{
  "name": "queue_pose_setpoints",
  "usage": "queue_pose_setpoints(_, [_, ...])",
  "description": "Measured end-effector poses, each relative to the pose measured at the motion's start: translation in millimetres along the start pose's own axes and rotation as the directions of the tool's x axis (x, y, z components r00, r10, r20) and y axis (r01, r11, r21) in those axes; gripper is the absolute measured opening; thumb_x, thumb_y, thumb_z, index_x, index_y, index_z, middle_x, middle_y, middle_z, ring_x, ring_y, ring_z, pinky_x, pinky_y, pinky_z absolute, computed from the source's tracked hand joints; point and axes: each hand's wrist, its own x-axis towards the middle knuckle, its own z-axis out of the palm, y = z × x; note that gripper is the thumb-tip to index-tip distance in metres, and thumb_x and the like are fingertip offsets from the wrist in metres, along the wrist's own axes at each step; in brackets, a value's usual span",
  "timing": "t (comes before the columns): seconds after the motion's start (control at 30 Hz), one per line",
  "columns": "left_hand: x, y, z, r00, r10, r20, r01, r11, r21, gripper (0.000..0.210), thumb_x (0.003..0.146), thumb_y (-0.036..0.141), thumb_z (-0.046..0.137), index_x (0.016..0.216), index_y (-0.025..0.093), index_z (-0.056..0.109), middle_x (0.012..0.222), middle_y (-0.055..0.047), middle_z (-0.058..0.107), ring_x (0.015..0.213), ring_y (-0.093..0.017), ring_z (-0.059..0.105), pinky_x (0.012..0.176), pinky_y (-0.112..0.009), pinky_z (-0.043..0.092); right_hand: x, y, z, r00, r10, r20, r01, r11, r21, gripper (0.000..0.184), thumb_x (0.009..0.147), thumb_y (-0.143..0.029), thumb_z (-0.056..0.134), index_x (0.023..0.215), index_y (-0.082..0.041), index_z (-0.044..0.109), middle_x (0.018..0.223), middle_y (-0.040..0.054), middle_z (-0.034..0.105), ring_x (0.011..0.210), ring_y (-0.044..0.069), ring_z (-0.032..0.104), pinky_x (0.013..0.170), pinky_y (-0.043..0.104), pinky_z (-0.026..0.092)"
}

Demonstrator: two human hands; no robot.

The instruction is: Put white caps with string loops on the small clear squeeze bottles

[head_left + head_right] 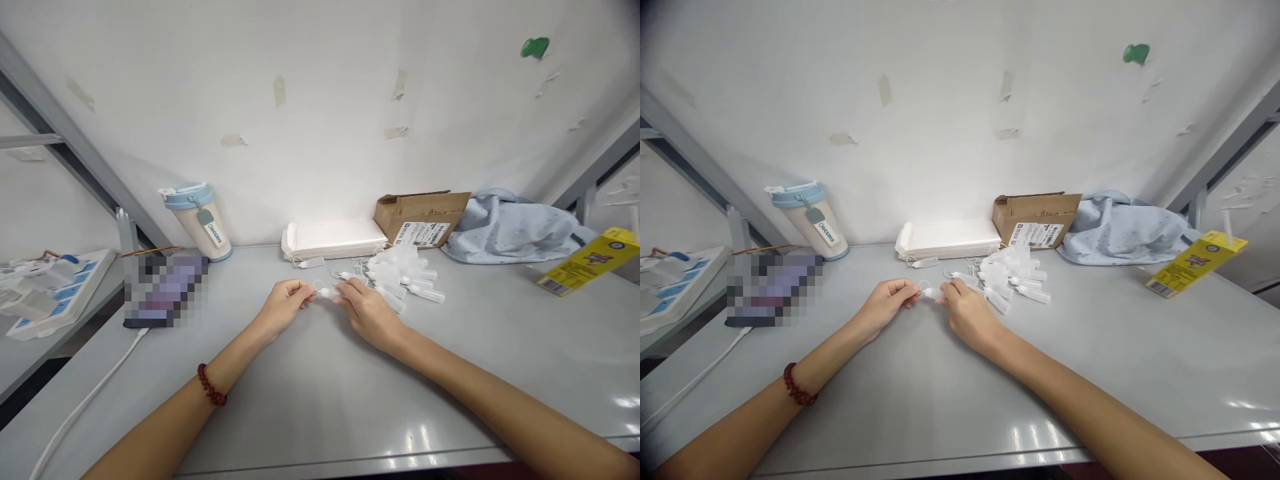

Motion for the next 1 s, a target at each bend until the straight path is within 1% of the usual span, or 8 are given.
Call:
queue_pose_setpoints(0.23, [2, -1, 3.8, 1.0, -0.02, -0.014, 0.019, 0.998, -0.067, 0.022, 0.073, 0.033, 0.055, 0.059, 0.015, 0.058, 0.062, 0.001, 0.055, 0.061, -0.011, 0.048, 0.064, -0.024, 0.039, 2, 3, 0, 1.0, -0.003, -0.029, 0.003, 1.0, 0.002, 0.014, 0.09, -0.016, 0.041, 0.096, -0.015, 0.053, 0.088, 0.0099, 0.057, 0.071, 0.018, 0.057, 0.062, 0.029, 0.047])
queue_pose_setpoints(0.37, [3, -3, 0.3, 1.0, -0.018, -0.016, 0.016, 0.989, -0.144, 0.022, 0.074, 0.034, 0.055, 0.063, 0.014, 0.058, 0.063, 0.0, 0.054, 0.059, -0.011, 0.048, 0.061, -0.025, 0.039, 1, 8, 1, 0.998, -0.015, -0.063, 0.015, 1.0, -0.005, 0.016, 0.09, -0.017, 0.039, 0.097, -0.015, 0.054, 0.088, 0.0108, 0.057, 0.072, 0.019, 0.057, 0.063, 0.03, 0.048])
queue_pose_setpoints(0.5, [5, -5, -4.2, 0.999, -0.033, -0.027, 0.027, 0.981, -0.19, 0.024, 0.076, 0.035, 0.053, 0.064, 0.014, 0.055, 0.064, 0.0, 0.052, 0.057, -0.011, 0.047, 0.059, -0.025, 0.04, 1, 11, 1, 0.998, 0.008, -0.059, -0.008, 1.0, -0.003, 0.018, 0.091, -0.017, 0.039, 0.099, -0.016, 0.055, 0.089, 0.0108, 0.058, 0.076, 0.02, 0.059, 0.065, 0.031, 0.049])
queue_pose_setpoints(0.57, [5, -5, -4.8, 1.0, -0.02, 0.015, 0.022, 0.989, -0.147, 0.025, 0.076, 0.037, 0.054, 0.068, 0.014, 0.058, 0.064, 0.0, 0.054, 0.058, -0.011, 0.047, 0.059, -0.025, 0.04, 1, 11, 1, 0.999, 0.009, -0.046, -0.009, 1.0, -0.001, 0.019, 0.091, -0.016, 0.039, 0.1, -0.015, 0.055, 0.09, 0.0113, 0.058, 0.076, 0.02, 0.059, 0.065, 0.032, 0.05])
queue_pose_setpoints(0.7, [2, -4, -5.4, 0.983, 0.037, 0.18, -0.044, 0.998, 0.035, 0.025, 0.076, 0.039, 0.057, 0.071, 0.015, 0.061, 0.065, 0.0, 0.056, 0.063, -0.012, 0.049, 0.062, -0.024, 0.039, 0, 10, 2, 0.999, 0.001, -0.036, -0.001, 1.0, 0.007, 0.02, 0.091, -0.018, 0.038, 0.103, -0.014, 0.054, 0.093, 0.0122, 0.059, 0.077, 0.02, 0.06, 0.066, 0.032, 0.051])
queue_pose_setpoints(0.77, [2, -4, -6.9, 0.972, 0.039, 0.232, -0.055, 0.997, 0.061, 0.027, 0.076, 0.041, 0.056, 0.071, 0.015, 0.061, 0.066, -0.001, 0.056, 0.063, -0.013, 0.05, 0.062, -0.024, 0.04, 0, 11, 3, 0.999, -0.004, -0.043, 0.004, 1.0, -0.001, 0.021, 0.091, -0.019, 0.038, 0.105, -0.015, 0.053, 0.094, 0.012, 0.059, 0.077, 0.02, 0.06, 0.065, 0.032, 0.051])
queue_pose_setpoints(0.9, [3, -2, -9.8, 0.977, 0.005, 0.215, -0.015, 0.999, 0.046, 0.03, 0.078, 0.044, 0.053, 0.073, 0.015, 0.061, 0.066, -0.001, 0.057, 0.061, -0.013, 0.05, 0.062, -0.025, 0.041, -1, 12, 5, 0.997, -0.046, -0.062, 0.047, 0.999, 0.002, 0.021, 0.091, -0.017, 0.038, 0.106, -0.015, 0.053, 0.096, 0.012, 0.059, 0.079, 0.02, 0.06, 0.066, 0.032, 0.051])
queue_pose_setpoints(1.0, [4, -2, -9.0, 0.982, -0.011, 0.191, 0.006, 1.0, 0.029, 0.028, 0.076, 0.041, 0.057, 0.068, 0.015, 0.061, 0.064, 0.0, 0.056, 0.059, -0.011, 0.05, 0.06, -0.024, 0.041, -1, 12, 6, 0.995, -0.076, -0.068, 0.077, 0.997, 0.016, 0.022, 0.091, -0.017, 0.037, 0.108, -0.016, 0.052, 0.099, 0.0123, 0.059, 0.083, 0.02, 0.06, 0.068, 0.033, 0.051])
